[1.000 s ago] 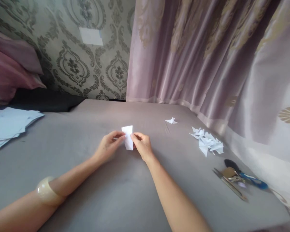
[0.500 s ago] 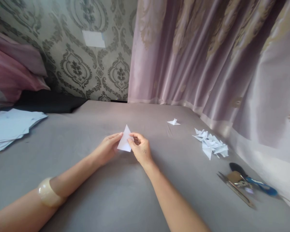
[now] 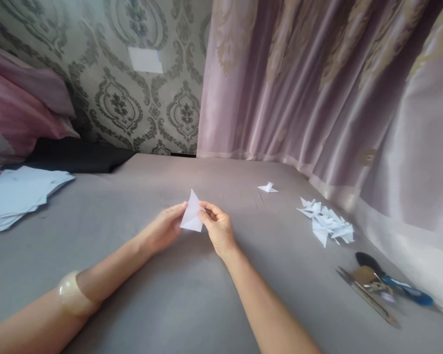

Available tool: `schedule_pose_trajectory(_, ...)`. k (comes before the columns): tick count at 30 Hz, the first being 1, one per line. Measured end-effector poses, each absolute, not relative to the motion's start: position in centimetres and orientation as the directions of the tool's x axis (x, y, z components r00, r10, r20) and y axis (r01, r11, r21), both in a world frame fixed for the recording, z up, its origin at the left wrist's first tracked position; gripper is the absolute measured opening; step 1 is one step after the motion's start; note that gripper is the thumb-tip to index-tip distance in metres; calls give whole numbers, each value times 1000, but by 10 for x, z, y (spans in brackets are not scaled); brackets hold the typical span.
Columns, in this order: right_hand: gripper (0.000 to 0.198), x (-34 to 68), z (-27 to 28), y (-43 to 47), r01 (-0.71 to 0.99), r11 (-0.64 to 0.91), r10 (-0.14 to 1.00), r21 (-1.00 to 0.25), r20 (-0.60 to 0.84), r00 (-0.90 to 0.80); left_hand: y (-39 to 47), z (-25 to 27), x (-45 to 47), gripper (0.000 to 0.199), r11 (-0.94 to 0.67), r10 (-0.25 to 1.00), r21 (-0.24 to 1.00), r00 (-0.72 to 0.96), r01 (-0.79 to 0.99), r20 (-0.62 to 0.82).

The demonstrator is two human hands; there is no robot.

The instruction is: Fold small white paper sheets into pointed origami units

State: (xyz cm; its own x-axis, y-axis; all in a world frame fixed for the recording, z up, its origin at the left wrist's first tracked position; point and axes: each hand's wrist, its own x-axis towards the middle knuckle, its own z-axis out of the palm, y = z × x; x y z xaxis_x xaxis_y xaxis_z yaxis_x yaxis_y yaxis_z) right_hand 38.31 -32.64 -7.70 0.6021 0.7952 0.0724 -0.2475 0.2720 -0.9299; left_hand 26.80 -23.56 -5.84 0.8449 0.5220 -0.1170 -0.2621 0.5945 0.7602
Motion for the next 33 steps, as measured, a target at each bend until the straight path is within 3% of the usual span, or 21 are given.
schedule_pose_trajectory(8,28,383,-79,-325,-281,276,815,-919,69,575,-236,-57,267,28,572,515,777,852,-263,-90)
schedule_pose_trajectory(15,26,383,-74,-328,2,177,772,-984,140,620,-236,-65,268,25,518,590,809,801,-277,-103)
schedule_pose_trajectory(21,27,379,-73,-330,-96,173,825,-980,91,557,-236,-65,267,16,317,654,912,757,-262,-9)
schedule_pose_trajectory(33,30,381,-66,-334,-411,86,884,-907,-121,452,-239,-63,265,20,182,663,967,748,-180,14)
